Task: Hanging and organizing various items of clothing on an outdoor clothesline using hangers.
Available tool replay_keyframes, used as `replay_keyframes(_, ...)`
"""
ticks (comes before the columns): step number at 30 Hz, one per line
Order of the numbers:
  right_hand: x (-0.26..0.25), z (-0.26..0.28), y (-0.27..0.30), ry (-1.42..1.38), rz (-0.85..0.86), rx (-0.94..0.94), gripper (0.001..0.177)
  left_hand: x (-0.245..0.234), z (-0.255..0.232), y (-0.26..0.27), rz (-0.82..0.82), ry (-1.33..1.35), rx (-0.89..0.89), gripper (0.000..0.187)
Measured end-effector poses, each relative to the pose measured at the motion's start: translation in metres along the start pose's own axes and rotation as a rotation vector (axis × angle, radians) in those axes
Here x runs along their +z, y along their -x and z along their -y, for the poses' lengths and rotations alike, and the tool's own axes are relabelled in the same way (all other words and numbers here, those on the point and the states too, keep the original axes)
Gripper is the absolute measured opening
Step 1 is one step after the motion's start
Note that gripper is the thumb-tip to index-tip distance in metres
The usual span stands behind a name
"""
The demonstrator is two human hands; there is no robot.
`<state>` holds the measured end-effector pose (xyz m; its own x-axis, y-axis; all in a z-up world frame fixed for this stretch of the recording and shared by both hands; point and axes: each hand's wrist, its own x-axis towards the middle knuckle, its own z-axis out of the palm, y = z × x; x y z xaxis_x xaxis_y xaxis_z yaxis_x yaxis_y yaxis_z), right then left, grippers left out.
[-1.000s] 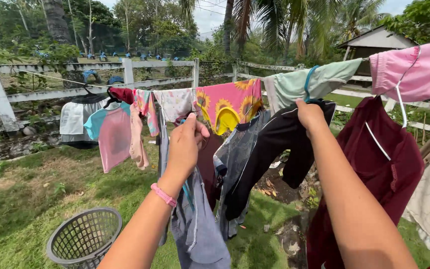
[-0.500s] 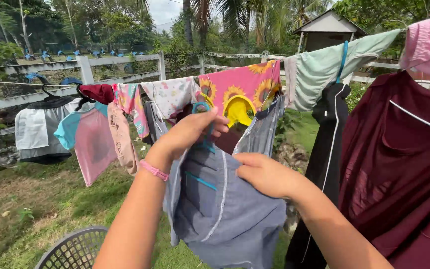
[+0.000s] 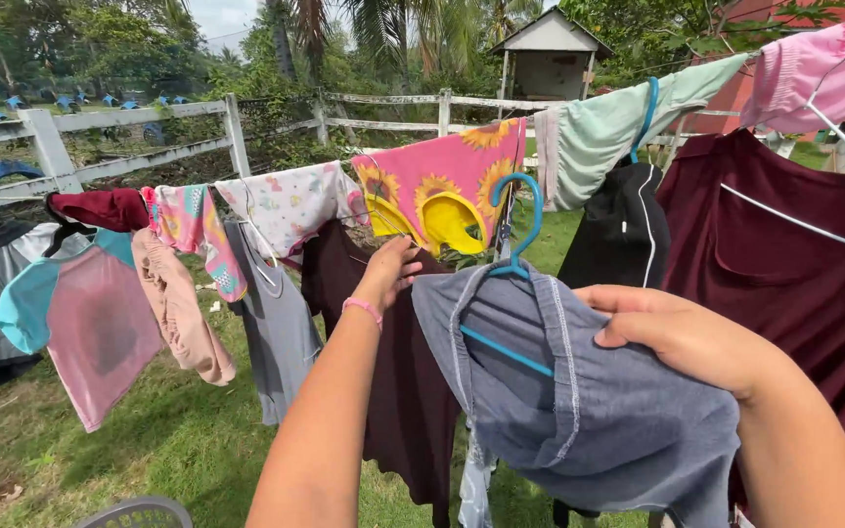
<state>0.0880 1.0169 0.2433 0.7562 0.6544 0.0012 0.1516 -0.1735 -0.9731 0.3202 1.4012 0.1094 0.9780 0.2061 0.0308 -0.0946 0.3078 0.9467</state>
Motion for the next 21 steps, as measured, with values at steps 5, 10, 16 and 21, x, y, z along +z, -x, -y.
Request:
replay_keyframes(5, -0.037, 0.021, 0.017, 0.066, -0.038, 0.009, 0.061, -0.045, 0.034, -0.039, -0.017, -0.195, 0.392, 0.03)
replay_keyframes(10, -0.13, 0.043, 0.021, 0.028, 0.164, -0.097, 0.075, -0.059, -0.024, 0.053, -0.353, -0.634, 0.422, 0.033)
replay_keyframes(16, -0.032, 0.08, -0.051, 0.336, -0.221, -0.114, 0.07, -0.099, -0.021, 0.04, -0.294, -0.867, 0.725, 0.043)
replay_keyframes(21, -0.012, 0.05, -0.203, 0.553, -0.314, -0.169, 0.044, -0.076, -0.012, 0.051, -0.3, -0.857, 0.636, 0.043)
